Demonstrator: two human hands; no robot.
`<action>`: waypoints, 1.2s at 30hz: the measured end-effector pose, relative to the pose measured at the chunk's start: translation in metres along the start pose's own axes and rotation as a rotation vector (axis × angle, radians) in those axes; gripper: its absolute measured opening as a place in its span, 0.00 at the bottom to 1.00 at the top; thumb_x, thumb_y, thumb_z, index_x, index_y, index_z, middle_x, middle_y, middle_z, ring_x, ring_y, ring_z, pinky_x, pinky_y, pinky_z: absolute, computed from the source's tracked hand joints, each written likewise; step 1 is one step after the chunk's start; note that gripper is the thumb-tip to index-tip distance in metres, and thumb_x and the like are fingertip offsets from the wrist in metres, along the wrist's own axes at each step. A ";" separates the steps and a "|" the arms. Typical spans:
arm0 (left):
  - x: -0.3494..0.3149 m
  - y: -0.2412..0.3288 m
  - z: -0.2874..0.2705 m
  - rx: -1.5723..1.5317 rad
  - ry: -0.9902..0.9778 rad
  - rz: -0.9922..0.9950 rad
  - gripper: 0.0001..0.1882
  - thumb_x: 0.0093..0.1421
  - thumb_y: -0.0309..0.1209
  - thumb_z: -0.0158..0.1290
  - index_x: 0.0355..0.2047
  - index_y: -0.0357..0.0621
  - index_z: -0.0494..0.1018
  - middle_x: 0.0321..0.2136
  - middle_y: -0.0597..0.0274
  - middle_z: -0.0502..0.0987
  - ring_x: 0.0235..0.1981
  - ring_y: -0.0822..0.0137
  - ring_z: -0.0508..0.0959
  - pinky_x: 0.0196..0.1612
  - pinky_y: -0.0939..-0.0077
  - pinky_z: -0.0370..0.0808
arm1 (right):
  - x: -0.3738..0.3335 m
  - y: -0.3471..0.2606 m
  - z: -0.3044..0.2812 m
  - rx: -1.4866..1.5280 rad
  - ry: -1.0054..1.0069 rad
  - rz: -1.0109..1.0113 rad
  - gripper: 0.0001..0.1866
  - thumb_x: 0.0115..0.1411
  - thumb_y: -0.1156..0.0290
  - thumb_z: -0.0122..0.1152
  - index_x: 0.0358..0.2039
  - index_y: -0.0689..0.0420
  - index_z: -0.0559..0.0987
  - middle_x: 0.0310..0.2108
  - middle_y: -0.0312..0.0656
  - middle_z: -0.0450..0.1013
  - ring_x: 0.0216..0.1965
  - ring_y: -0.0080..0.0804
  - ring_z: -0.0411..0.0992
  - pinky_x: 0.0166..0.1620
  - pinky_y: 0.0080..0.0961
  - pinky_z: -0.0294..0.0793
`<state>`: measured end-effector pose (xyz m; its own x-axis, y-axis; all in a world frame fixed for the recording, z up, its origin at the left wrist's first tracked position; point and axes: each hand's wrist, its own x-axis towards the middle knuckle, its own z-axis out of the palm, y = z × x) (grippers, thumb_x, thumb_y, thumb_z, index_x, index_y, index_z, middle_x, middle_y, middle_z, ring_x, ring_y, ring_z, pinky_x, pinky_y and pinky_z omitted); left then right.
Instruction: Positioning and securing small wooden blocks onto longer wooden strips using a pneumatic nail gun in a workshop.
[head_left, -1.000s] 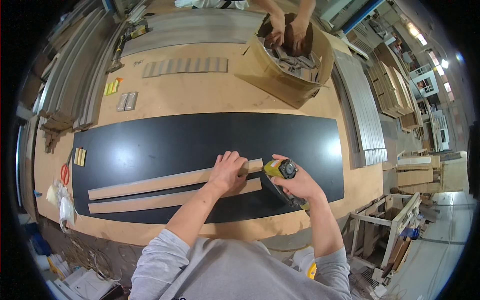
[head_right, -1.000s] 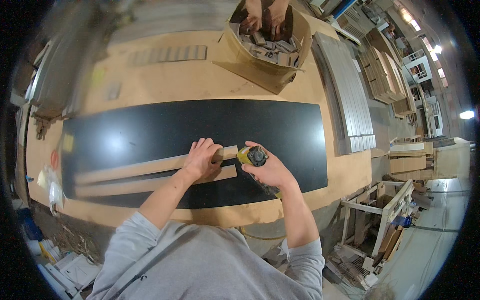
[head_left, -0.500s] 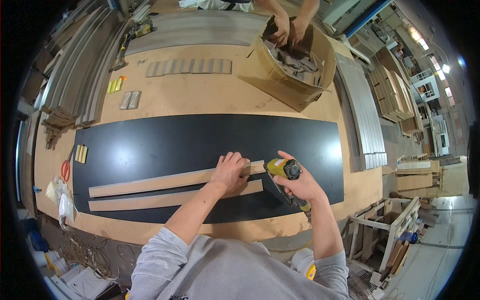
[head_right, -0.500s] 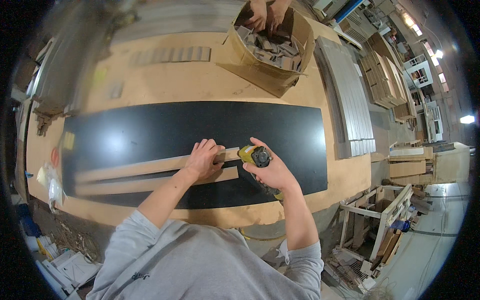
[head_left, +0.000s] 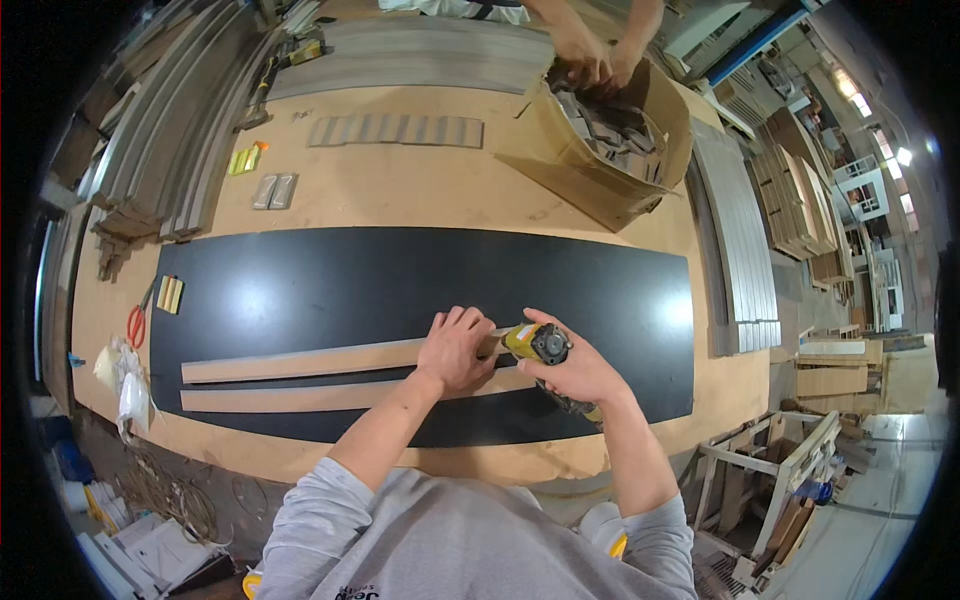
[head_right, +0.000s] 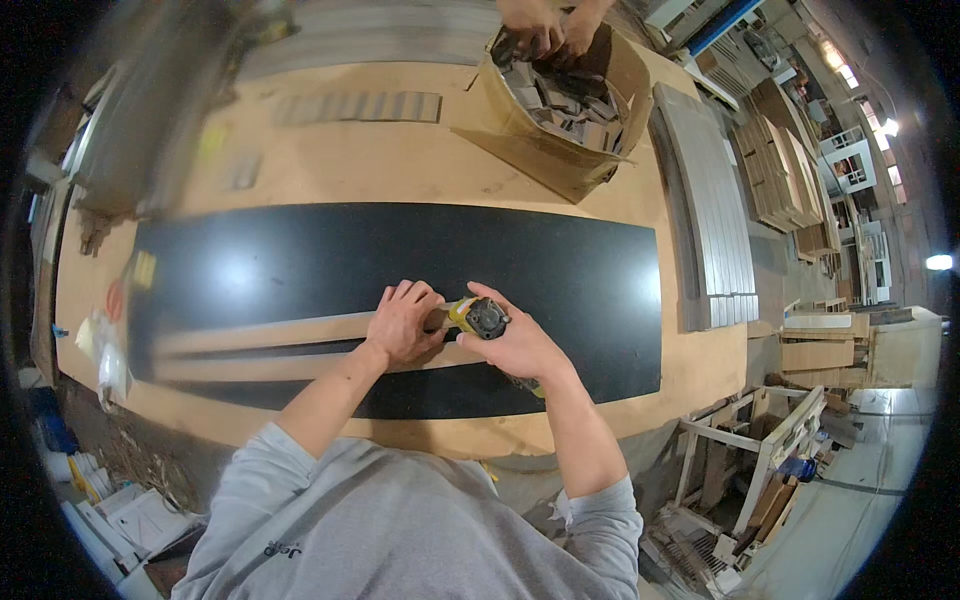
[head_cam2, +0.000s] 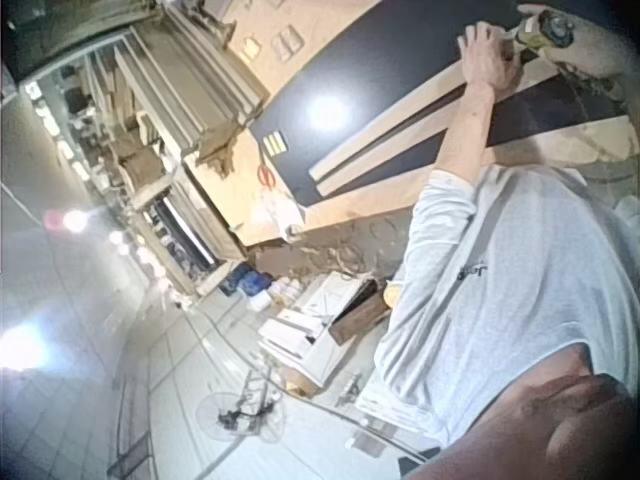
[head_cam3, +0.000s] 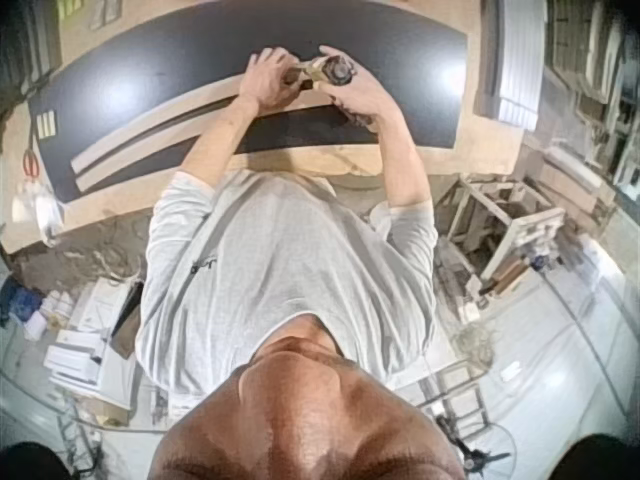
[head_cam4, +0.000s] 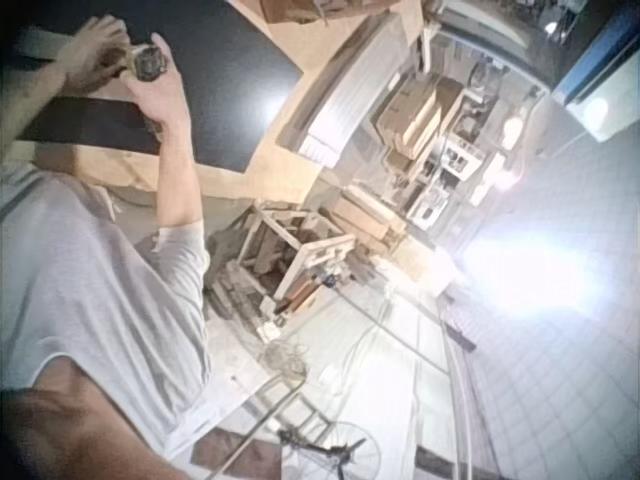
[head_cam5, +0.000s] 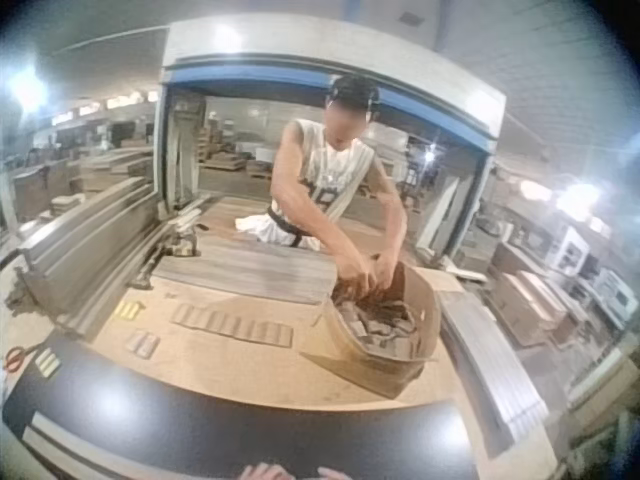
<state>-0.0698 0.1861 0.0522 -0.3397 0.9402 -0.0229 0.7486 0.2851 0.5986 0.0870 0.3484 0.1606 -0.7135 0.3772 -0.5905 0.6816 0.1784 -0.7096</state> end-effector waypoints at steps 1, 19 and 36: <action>0.000 0.000 -0.001 0.002 -0.008 0.005 0.25 0.55 0.40 0.68 0.51 0.48 0.76 0.49 0.61 0.73 0.54 0.56 0.71 0.57 0.56 0.68 | 0.002 0.000 0.000 -0.003 -0.002 0.000 0.45 0.58 0.58 0.73 0.75 0.36 0.64 0.54 0.47 0.80 0.42 0.36 0.82 0.51 0.34 0.80; -0.002 0.000 -0.001 0.022 0.014 0.042 0.25 0.55 0.40 0.67 0.51 0.46 0.76 0.48 0.59 0.73 0.54 0.55 0.71 0.56 0.57 0.68 | -0.010 -0.011 0.003 0.022 -0.086 0.122 0.50 0.59 0.57 0.73 0.78 0.34 0.56 0.53 0.48 0.79 0.35 0.33 0.80 0.47 0.33 0.80; -0.002 0.000 0.000 0.029 0.019 0.042 0.25 0.55 0.40 0.67 0.52 0.48 0.76 0.49 0.60 0.74 0.56 0.57 0.71 0.59 0.57 0.67 | -0.023 0.043 0.007 -0.238 0.586 -0.043 0.48 0.60 0.66 0.72 0.77 0.45 0.57 0.64 0.57 0.69 0.60 0.61 0.72 0.62 0.51 0.74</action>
<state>-0.0685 0.1841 0.0524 -0.3178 0.9480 0.0173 0.7785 0.2505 0.5755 0.1314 0.3414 0.1414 -0.5795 0.7883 -0.2067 0.7199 0.3763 -0.5832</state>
